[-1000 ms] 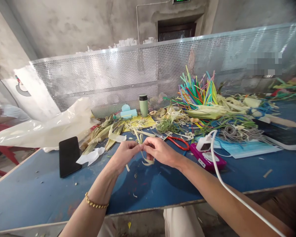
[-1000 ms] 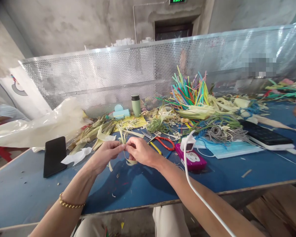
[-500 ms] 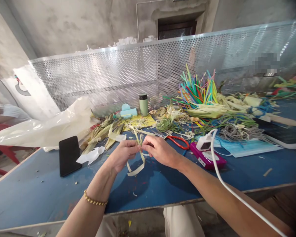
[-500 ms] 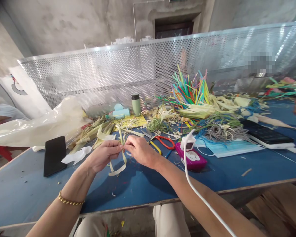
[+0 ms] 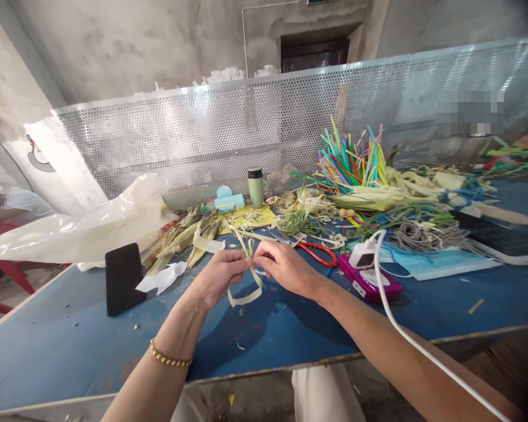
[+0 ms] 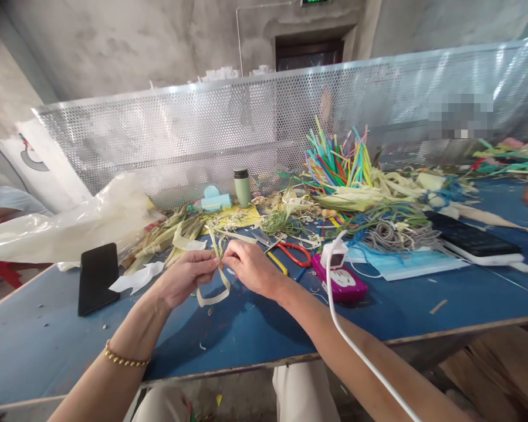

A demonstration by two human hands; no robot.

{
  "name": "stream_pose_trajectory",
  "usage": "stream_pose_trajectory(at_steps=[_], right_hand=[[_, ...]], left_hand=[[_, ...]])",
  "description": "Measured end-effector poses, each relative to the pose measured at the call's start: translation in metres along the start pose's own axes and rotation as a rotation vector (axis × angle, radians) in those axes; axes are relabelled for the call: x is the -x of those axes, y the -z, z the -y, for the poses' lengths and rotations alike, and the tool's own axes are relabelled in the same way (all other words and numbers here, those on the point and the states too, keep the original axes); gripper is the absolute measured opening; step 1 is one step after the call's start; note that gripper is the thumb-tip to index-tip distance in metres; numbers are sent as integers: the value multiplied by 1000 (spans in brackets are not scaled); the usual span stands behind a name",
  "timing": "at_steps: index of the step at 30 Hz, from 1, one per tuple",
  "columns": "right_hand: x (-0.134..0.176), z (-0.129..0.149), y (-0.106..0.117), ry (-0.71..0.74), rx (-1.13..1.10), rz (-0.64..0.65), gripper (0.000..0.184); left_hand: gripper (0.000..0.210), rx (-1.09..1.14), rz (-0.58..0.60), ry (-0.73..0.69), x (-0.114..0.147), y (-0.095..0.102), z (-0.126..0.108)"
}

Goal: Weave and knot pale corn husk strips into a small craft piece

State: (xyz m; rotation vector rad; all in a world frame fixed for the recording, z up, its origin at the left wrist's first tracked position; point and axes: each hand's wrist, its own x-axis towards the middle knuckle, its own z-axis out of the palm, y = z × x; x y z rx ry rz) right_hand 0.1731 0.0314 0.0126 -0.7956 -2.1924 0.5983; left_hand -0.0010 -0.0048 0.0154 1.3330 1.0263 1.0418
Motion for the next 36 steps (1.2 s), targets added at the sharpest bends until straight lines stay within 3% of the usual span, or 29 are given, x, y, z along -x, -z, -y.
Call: stream_pose_trajectory(at_steps=[6,10,12,17,19,26,31,36], right_hand=[[-1,-6,-1,3,90,-47,14],[-1,-3,4,82,251,-217,13],[0,0,4,47,217,-282,14],[1,1,-9,-352,-313,27,19],[0,-2,-15,-382,-471,-14,15],[-1,-1,-12,-351,-284,-11,13],[0,-1,-12,-419,-315,-16,9],[-1,-2,-15,-397,-360,-64,12]], left_hand=[[33,-33,34,7,-1,2,3],[34,-70,-83,-26,-3,0,4],[34,-66,-166,-52,-6,-2,4],[26,-6,-293,-94,-8,-7,5],[25,30,-291,-86,-8,-9,5],[29,12,-236,-44,-8,-10,8],[27,6,-292,-59,-10,-10,10],[28,52,-292,-65,-11,-11,11]])
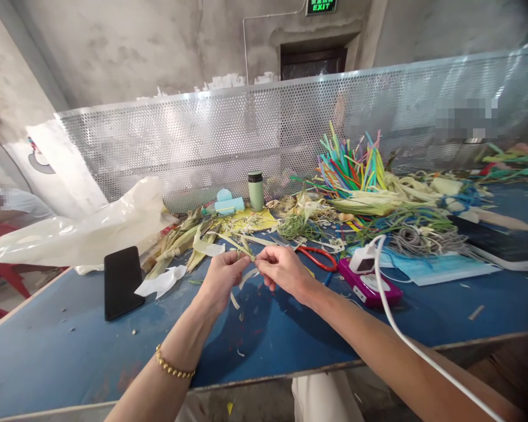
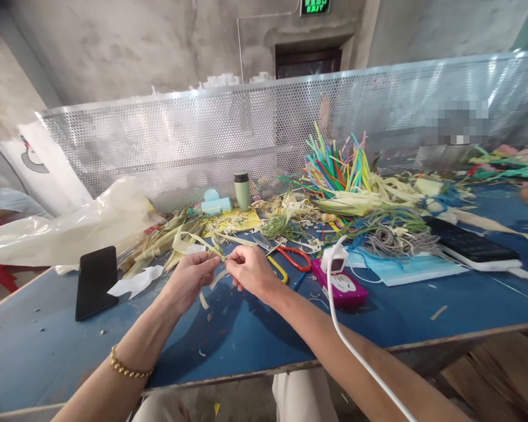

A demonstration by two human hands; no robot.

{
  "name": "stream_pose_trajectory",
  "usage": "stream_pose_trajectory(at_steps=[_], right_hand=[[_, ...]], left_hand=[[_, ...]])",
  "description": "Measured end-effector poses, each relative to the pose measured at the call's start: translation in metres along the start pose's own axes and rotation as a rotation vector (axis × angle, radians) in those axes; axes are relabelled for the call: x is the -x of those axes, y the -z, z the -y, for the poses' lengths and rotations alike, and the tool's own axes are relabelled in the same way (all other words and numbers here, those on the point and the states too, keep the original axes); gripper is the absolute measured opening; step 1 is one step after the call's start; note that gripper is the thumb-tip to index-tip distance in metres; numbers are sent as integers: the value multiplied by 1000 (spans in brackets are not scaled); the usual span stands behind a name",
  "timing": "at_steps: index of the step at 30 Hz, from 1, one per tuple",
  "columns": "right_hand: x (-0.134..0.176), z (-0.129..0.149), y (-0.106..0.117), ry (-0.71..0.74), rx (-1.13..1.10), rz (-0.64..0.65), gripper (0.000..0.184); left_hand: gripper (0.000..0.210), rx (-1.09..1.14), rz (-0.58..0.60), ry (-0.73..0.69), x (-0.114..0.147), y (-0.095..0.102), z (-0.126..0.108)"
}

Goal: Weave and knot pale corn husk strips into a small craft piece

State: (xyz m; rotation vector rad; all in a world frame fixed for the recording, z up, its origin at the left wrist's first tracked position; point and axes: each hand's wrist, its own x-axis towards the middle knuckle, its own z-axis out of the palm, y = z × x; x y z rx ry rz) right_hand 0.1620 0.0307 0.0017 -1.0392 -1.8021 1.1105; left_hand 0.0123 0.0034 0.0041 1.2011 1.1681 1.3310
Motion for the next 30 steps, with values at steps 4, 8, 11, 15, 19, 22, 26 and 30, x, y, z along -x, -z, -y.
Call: stream_pose_trajectory(at_steps=[4,8,11,15,19,22,26,30], right_hand=[[0,2,-1,35,-79,-27,13],[0,2,-1,59,-120,-28,13],[-1,0,-1,86,-118,-25,13],[-2,0,0,118,-61,-33,13],[-2,-1,-3,98,-57,-32,14],[-1,-1,-2,55,-53,9,16],[-1,4,9,229,195,-96,17],[-3,9,18,497,381,-253,17]], left_hand=[[27,-6,18,-3,1,0,0],[25,23,14,32,2,0,-2],[23,62,8,45,3,0,-4],[21,116,-1,55,3,0,-5],[23,101,-1,52,3,-1,-5],[23,56,-12,36,3,-2,-4],[23,-18,5,-21,2,0,-2],[23,-171,137,-33,4,-2,-2]])
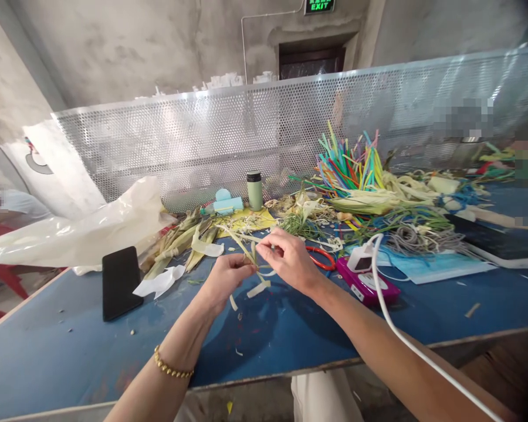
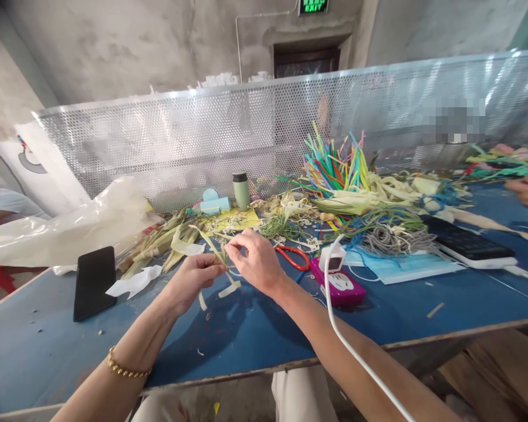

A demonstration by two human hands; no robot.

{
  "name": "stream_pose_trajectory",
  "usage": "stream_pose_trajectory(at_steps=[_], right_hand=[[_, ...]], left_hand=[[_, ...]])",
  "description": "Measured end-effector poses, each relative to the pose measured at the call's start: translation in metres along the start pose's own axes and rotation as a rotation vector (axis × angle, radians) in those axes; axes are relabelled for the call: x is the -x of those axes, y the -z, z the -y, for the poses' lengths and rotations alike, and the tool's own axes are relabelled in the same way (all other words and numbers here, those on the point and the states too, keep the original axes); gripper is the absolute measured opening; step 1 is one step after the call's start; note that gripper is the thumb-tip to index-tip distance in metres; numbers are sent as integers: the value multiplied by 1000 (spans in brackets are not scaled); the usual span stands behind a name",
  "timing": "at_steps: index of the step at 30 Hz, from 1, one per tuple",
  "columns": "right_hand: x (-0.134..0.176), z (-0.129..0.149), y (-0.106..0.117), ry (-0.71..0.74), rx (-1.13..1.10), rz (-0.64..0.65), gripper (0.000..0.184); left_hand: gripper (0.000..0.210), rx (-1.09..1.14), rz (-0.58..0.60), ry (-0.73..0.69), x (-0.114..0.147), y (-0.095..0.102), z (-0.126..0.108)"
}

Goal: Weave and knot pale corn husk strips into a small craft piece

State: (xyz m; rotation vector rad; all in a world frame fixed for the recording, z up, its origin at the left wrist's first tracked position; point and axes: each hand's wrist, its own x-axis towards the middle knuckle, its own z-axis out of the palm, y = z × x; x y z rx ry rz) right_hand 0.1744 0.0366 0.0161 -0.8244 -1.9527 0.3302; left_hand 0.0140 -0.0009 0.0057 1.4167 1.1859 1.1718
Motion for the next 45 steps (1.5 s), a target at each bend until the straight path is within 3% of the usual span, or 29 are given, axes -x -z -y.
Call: stream_pose_trajectory(at_steps=[2,5,9,12,24,30,33,37,42,45], right_hand=[[-1,-2,0,13,-29,102,14],[-2,-4,-2,-90,-150,206,16],[-2,-6,-3,-258,-282,192,22],[-2,-5,-4,-316,-309,180,21],[2,-1,-8,-156,13,74,21],[0,-4,-6,-97,12,74,25],[-2,-7,-2,-110,-109,134,22],[-2,-7,3,-271,-338,289,20],[-1,-2,3,-447,-592,256,15],[-1,2,1,-498,-614,233,14]], left_hand=[[18,-74,55,1,2,-1,-2],[17,-71,96,28,5,1,-6],[26,145,125,95,4,8,-7],[35,153,139,87,3,8,-5],[26,-257,-12,-20,3,-3,0],[26,-244,12,-23,4,-4,-2],[26,-136,25,-22,3,1,-3],[27,-9,103,-7,3,9,-6],[25,102,108,-3,3,11,-6],[24,122,89,-30,3,9,-6]])
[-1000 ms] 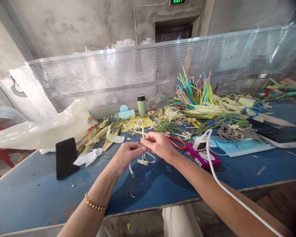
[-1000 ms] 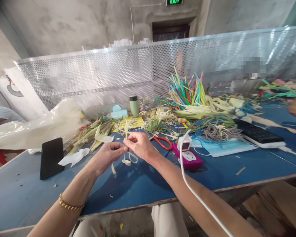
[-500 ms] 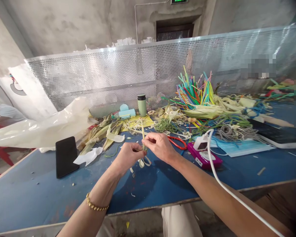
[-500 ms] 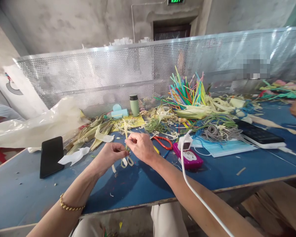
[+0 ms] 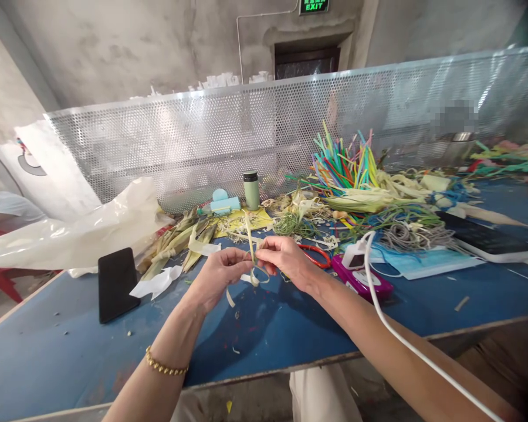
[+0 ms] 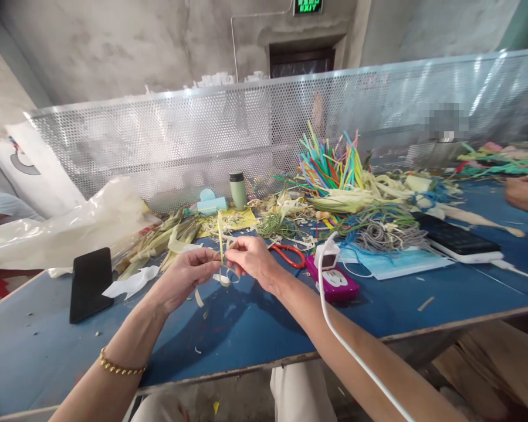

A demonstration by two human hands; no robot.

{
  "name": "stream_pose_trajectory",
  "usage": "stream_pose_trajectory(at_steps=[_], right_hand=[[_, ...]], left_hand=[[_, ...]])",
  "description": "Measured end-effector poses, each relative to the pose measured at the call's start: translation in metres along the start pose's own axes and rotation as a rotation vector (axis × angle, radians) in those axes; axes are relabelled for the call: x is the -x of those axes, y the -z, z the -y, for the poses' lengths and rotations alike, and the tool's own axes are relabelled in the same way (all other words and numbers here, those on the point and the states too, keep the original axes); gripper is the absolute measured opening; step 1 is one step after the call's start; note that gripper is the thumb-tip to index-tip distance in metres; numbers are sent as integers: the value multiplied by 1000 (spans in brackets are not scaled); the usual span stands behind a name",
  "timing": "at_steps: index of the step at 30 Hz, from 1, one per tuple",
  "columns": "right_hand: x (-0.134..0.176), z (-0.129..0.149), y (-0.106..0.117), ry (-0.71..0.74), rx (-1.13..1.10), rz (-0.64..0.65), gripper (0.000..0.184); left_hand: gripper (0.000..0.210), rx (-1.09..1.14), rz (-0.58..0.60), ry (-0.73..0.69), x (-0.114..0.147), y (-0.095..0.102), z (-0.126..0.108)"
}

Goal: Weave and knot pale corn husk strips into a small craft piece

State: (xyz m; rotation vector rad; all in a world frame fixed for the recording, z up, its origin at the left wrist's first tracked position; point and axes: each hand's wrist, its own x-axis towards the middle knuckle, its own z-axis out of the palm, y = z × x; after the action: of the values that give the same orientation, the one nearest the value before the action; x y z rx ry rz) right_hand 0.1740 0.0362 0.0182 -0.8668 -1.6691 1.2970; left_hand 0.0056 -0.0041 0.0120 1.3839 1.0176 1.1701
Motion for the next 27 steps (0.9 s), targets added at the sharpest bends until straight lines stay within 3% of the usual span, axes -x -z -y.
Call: stream_pose_trajectory(at_steps=[4,9,18,23,27], right_hand=[[0,-1,-2,-36,-40,-4,14],[-2,-6,0,-157,-273,67,16],[-4,-11,1,-290,-431,222,25],[-3,-12,0,-282,-410,222,17],[-4,-13,2,-278,-408,220,14]], left_hand=[[19,-46,-45,-48,0,-2,1],[18,-76,-75,-82,-1,-2,1],[17,-32,7,-85,0,-3,0],[18,-21,13,-111,1,-3,-1],[23,-136,75,-126,1,-2,-2]])
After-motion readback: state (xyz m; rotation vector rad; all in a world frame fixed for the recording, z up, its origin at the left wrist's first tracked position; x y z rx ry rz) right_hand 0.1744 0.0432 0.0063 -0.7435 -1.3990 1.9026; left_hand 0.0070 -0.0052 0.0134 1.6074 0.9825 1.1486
